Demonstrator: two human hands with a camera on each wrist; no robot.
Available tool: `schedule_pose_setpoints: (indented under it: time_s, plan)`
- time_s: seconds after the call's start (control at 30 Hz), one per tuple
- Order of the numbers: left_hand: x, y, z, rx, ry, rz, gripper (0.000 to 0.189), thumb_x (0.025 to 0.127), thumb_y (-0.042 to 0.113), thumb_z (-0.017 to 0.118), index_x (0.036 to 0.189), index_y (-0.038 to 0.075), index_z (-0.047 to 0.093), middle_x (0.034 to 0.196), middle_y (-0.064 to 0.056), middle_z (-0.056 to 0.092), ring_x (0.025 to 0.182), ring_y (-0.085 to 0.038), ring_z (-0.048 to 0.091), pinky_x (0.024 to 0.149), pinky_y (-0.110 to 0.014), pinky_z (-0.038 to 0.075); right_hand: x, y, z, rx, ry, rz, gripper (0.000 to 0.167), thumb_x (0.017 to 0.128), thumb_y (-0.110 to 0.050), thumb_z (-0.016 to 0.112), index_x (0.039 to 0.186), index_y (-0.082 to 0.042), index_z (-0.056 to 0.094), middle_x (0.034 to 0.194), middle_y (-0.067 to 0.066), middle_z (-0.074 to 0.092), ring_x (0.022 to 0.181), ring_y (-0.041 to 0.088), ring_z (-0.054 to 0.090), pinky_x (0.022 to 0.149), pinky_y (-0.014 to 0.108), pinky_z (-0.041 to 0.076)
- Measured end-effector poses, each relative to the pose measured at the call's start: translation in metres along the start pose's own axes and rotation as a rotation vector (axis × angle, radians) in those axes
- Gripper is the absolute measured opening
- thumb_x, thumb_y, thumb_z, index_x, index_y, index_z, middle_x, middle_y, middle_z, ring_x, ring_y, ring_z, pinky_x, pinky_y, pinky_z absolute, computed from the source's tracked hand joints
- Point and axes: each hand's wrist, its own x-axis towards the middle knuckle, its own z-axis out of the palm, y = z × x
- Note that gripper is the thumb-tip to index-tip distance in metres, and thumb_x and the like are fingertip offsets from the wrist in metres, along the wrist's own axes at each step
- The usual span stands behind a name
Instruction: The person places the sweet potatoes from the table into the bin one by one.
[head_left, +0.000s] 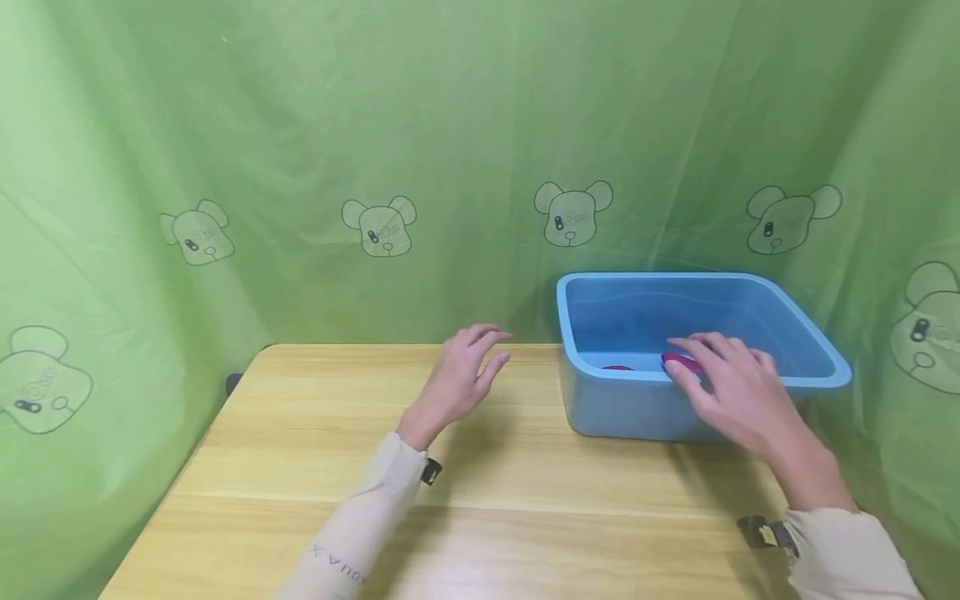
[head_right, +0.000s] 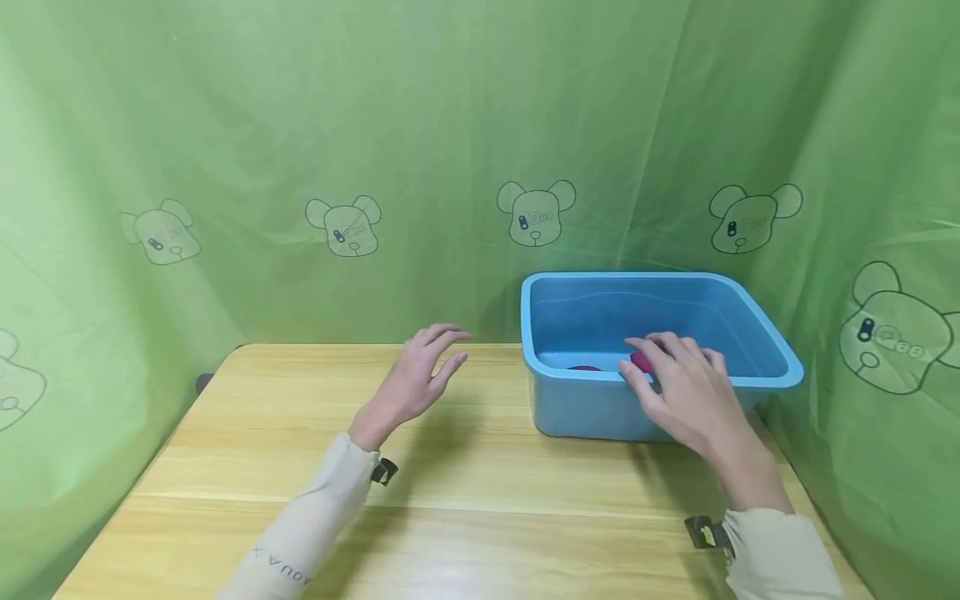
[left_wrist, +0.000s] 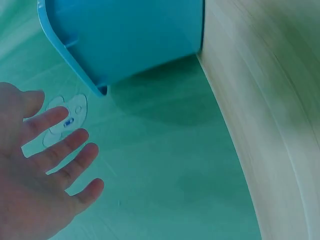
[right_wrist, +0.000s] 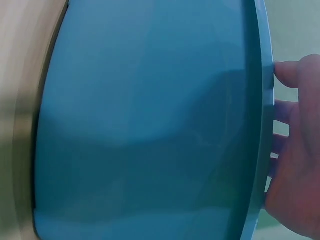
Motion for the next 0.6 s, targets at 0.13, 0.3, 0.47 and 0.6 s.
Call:
schedule_pose_setpoints:
  time_s: [0.13, 0.3, 0.47, 0.6]
  plan:
    - [-0.010, -0.009, -0.010, 0.049, -0.025, -0.051, 0.036, 0.109, 0.032, 0.051, 0.137, 0.013, 0.063, 0.146, -0.010, 0.056, 0.133, -0.031, 0.051, 0.113, -0.053, 0.037, 0.006, -0.002, -0.003, 0.003, -0.022, -0.015, 0.052, 0.104, -0.045, 0.053, 0.146, -0.013, 0.056, 0.144, 0.020, 0.053, 0.131, 0.047, 0.044, 0.096, 0.071, 0.030]
    - [-0.019, -0.021, -0.025, 0.107, -0.073, -0.110, 0.044, 0.110, 0.040, 0.043, 0.144, 0.017, 0.058, 0.155, -0.011, 0.047, 0.141, -0.032, 0.043, 0.117, -0.056, 0.031, 0.011, -0.002, -0.006, 0.005, -0.059, -0.013, 0.060, 0.105, -0.046, 0.051, 0.156, -0.015, 0.044, 0.154, 0.024, 0.042, 0.137, 0.050, 0.037, 0.100, 0.076, 0.027]
    - [-0.027, -0.034, -0.038, 0.137, -0.113, -0.153, 0.050, 0.110, 0.046, 0.040, 0.149, 0.018, 0.052, 0.162, -0.012, 0.037, 0.147, -0.034, 0.036, 0.119, -0.058, 0.026, 0.010, 0.000, -0.008, 0.001, -0.092, 0.011, 0.065, 0.105, -0.048, 0.050, 0.160, -0.016, 0.035, 0.159, 0.026, 0.035, 0.140, 0.054, 0.031, 0.102, 0.079, 0.023]
    - [-0.035, -0.046, -0.048, 0.155, -0.120, -0.199, 0.052, 0.109, 0.048, 0.041, 0.150, 0.018, 0.051, 0.164, -0.011, 0.033, 0.148, -0.035, 0.034, 0.120, -0.058, 0.024, 0.010, 0.003, -0.009, -0.003, -0.097, 0.024, 0.068, 0.105, -0.049, 0.049, 0.163, -0.018, 0.030, 0.162, 0.025, 0.031, 0.142, 0.054, 0.028, 0.103, 0.079, 0.020]
